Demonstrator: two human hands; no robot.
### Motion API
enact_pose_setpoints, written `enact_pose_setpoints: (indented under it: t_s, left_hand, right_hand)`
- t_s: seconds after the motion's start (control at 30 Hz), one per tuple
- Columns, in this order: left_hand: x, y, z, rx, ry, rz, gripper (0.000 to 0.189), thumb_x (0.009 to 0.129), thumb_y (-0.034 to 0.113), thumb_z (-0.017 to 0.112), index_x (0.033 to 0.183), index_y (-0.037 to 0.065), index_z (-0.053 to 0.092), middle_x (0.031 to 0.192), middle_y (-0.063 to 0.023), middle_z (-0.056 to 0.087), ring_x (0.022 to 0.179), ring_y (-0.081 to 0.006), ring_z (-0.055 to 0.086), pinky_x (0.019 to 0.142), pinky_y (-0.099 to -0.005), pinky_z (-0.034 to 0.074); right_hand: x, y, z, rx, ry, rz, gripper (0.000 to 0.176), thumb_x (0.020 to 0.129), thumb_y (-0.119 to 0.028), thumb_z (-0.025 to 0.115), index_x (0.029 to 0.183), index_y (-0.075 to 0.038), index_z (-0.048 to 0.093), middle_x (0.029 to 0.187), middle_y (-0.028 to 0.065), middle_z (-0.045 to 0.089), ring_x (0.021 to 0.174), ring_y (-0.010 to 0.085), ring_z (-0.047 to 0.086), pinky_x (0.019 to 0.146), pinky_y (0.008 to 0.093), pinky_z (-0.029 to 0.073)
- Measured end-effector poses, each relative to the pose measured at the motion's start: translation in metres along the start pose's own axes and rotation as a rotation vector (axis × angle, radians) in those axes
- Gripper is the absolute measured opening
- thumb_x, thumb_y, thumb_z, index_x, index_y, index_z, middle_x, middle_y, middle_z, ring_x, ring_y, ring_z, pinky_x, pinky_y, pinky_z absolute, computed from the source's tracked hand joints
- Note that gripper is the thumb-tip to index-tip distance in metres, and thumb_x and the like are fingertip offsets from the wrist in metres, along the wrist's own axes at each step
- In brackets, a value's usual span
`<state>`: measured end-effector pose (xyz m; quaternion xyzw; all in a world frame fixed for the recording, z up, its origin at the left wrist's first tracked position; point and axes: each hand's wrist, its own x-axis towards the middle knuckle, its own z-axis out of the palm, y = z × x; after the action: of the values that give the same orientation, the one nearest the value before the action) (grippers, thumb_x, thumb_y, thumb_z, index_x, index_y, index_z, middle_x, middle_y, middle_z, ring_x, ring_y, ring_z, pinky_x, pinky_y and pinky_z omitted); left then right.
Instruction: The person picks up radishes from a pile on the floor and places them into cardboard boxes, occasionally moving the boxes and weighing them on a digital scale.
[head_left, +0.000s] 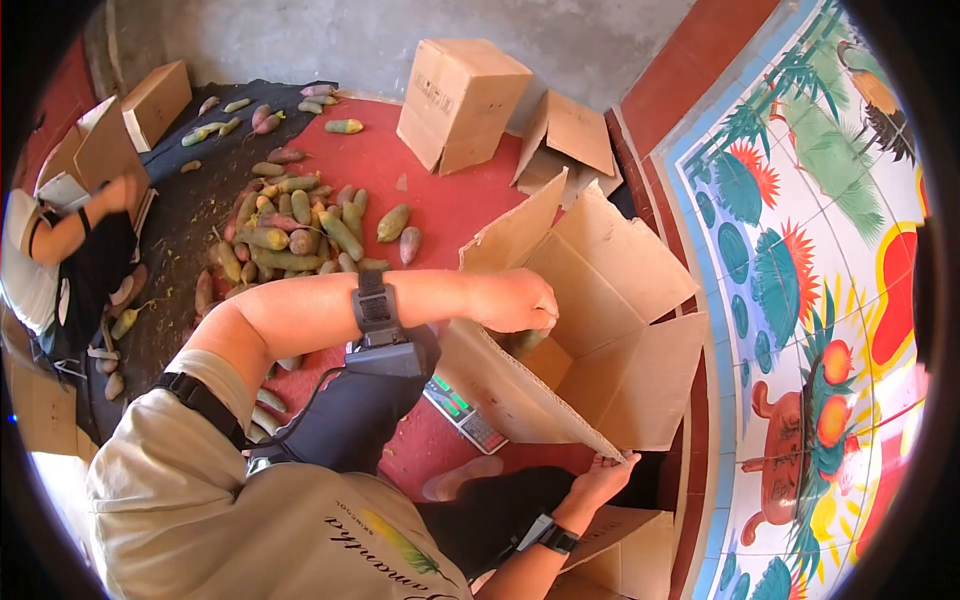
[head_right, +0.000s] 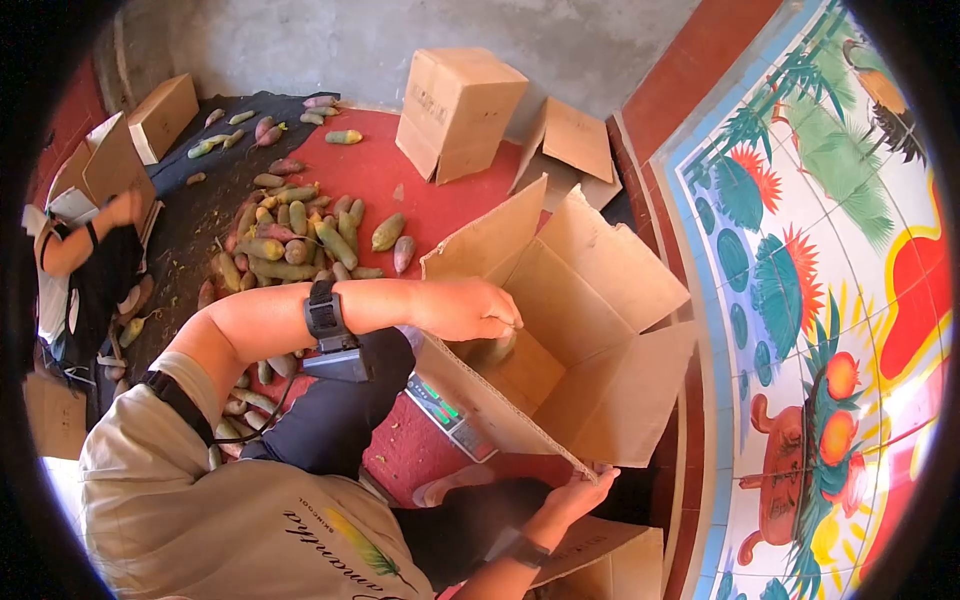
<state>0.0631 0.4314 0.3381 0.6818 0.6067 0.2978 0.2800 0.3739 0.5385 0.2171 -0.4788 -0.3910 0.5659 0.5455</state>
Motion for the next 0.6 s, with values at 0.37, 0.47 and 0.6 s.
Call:
enact_pose_setpoints:
  t_s: [0.37,0.47,0.6]
  left_hand:
    - [-0.087,-0.012,-0.054,-0.096,0.568,0.084,0.022,0.085,0.017,0.048,0.092,0.0,0.059,0.085,-0.0117,0.061,0.08,-0.0204,0.059,0.074,-0.0297,0.045]
    - [-0.132,-0.044,-0.064,-0.351,0.617,-0.154,0.02,0.088,0.01,0.045,0.093,-0.003,0.058,0.087,-0.0066,0.06,0.08,-0.0113,0.055,0.074,-0.026,0.044]
    - [-0.194,-0.12,-0.05,-0.164,0.746,-0.401,0.019,0.086,0.015,0.047,0.084,-0.002,0.056,0.077,-0.0059,0.056,0.074,-0.0118,0.053,0.066,-0.0277,0.042]
  right_hand:
    - [-0.009,-0.009,0.012,-0.08,-0.043,-0.088,0.047,0.094,-0.032,0.027,0.113,0.008,0.042,0.111,0.0171,0.048,0.1,0.0242,0.05,0.085,0.0354,0.043]
    - [0.002,-0.001,0.0,-0.104,-0.088,-0.081,0.048,0.094,-0.032,0.028,0.12,0.007,0.038,0.118,0.0175,0.044,0.106,0.0256,0.047,0.089,0.0365,0.04]
    - [0.005,-0.005,-0.002,-0.071,-0.08,-0.043,0.049,0.093,-0.035,0.03,0.122,0.005,0.036,0.119,0.0178,0.044,0.107,0.027,0.046,0.091,0.0376,0.038]
